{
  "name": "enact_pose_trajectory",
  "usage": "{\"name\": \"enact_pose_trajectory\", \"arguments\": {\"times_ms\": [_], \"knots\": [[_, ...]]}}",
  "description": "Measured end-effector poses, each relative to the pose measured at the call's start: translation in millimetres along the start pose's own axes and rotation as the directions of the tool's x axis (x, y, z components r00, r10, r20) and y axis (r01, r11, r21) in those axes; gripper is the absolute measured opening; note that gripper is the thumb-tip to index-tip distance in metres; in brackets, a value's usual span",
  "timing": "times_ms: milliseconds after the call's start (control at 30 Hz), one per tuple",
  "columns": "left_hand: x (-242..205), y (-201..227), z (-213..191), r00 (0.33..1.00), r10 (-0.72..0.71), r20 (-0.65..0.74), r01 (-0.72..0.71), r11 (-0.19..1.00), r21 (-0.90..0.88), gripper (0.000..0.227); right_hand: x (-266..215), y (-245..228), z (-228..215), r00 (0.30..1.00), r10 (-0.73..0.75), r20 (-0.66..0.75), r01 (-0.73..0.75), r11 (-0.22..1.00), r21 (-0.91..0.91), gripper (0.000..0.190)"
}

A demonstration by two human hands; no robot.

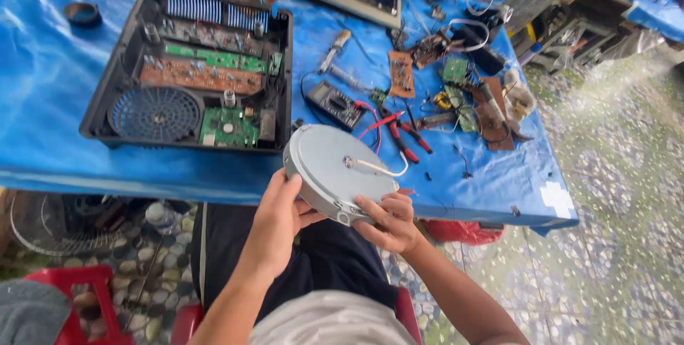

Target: The person is reassembling an induction cooker by cleaning the induction coil with a brush and placing it into the main housing.

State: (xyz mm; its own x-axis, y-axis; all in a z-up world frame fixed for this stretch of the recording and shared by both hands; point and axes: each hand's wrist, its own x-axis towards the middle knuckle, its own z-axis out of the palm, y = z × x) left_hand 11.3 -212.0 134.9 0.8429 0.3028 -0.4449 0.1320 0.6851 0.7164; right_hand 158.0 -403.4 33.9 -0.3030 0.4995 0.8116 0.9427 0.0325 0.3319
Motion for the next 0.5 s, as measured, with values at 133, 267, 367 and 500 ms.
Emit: {"name": "enact_pose_trajectory", "arguments": {"times_ms": [133, 267, 367, 500], "knots": [[7.3, -23.6, -29.5, 0.975, 0.166, 0.15, -0.162, 0.986, -0.034, 0.071, -14.8, -26.5, 10.4, 0.991, 0.124, -0.052, -0.115, 0.982, 0.15, 0.019], [9.8, -27.5, -46.7, 0.902, 0.429, -0.042, -0.302, 0.699, 0.648, 0.069, -13.6, -27.7, 11.1, 0.987, 0.157, -0.025, -0.147, 0.963, 0.228, 0.018], [26.2, -52.6, -76.1, 0.789, 0.615, -0.013, -0.244, 0.332, 0.911, 0.064, -14.6, -37.5, 10.6, 0.98, 0.198, -0.011, -0.191, 0.957, 0.22, 0.015], [39.0, -97.1, -91.0, 0.712, 0.691, 0.126, -0.263, 0.097, 0.96, 0.024, -5.8, -40.3, -1.9, 0.961, 0.197, 0.196, -0.228, 0.961, 0.154, 0.009]]}}
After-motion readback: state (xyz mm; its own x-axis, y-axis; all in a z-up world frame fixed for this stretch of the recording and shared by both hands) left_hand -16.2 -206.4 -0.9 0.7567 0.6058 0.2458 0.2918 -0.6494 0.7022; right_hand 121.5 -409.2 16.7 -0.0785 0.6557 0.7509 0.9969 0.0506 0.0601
